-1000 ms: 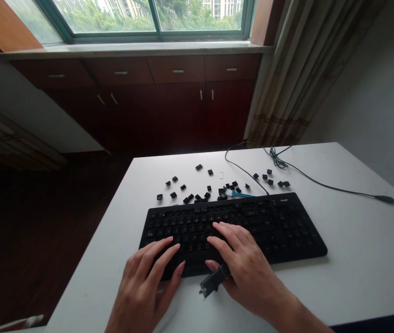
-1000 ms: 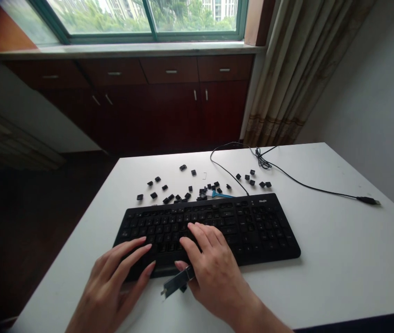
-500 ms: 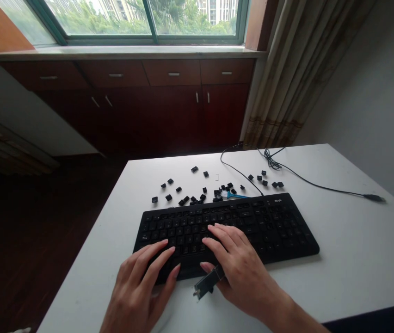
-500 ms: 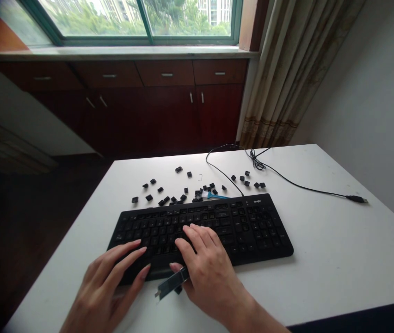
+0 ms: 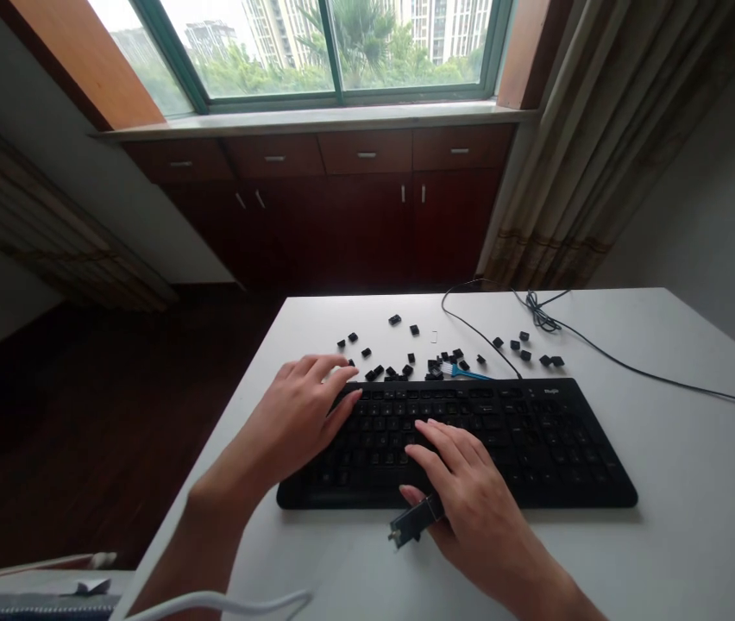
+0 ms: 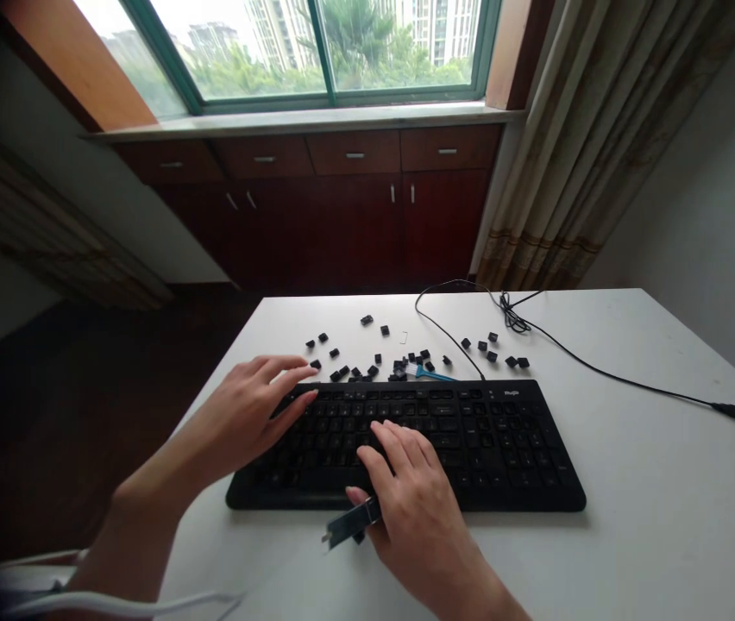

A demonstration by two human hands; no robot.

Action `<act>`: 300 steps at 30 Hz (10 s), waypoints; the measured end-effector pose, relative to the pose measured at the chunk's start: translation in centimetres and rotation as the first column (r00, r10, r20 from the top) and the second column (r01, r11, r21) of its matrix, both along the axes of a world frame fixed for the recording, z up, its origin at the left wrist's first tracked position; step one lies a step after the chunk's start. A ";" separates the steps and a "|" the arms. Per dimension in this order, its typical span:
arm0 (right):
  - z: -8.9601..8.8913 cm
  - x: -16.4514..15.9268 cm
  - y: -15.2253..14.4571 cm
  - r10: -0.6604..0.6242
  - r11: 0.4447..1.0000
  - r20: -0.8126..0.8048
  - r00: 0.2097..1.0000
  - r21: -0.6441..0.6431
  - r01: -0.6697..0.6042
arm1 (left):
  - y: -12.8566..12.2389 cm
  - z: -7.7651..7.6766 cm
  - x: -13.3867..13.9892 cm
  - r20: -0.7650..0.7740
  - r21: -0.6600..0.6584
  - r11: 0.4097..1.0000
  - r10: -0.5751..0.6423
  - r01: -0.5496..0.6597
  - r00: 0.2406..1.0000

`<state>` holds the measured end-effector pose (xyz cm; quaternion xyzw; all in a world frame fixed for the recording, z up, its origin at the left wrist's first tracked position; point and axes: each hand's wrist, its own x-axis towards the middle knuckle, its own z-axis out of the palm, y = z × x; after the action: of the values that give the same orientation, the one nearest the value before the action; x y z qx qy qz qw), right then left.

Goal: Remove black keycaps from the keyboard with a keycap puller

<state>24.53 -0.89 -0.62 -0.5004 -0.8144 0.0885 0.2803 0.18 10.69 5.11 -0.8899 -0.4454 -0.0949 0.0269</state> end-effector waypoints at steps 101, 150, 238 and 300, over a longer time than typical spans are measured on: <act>-1.2 0.6 0.6 0.051 0.984 0.095 0.994 0.167 -0.067 | 15.6 -1.3 -3.0 0.044 -0.668 0.734 0.199 -0.119 0.979; -0.9 0.6 0.5 0.037 0.990 0.098 0.995 0.135 -0.050 | 15.2 -0.9 -2.7 -0.007 -0.675 0.723 0.190 -0.144 0.982; -0.1 -0.3 0.0 -0.008 0.999 0.043 0.999 0.034 0.007 | 12.5 -0.7 5.4 -0.035 -0.683 0.721 -0.196 0.120 0.980; -0.1 -0.1 0.2 0.003 1.000 0.020 1.000 0.014 -0.004 | 12.1 -2.7 7.7 0.231 -0.510 0.783 -0.272 0.355 0.934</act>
<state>24.38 -0.71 -0.74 -0.4979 -0.8185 0.0783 0.2756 7.87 22.80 2.43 -0.9128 -0.3000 -0.0319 -0.2754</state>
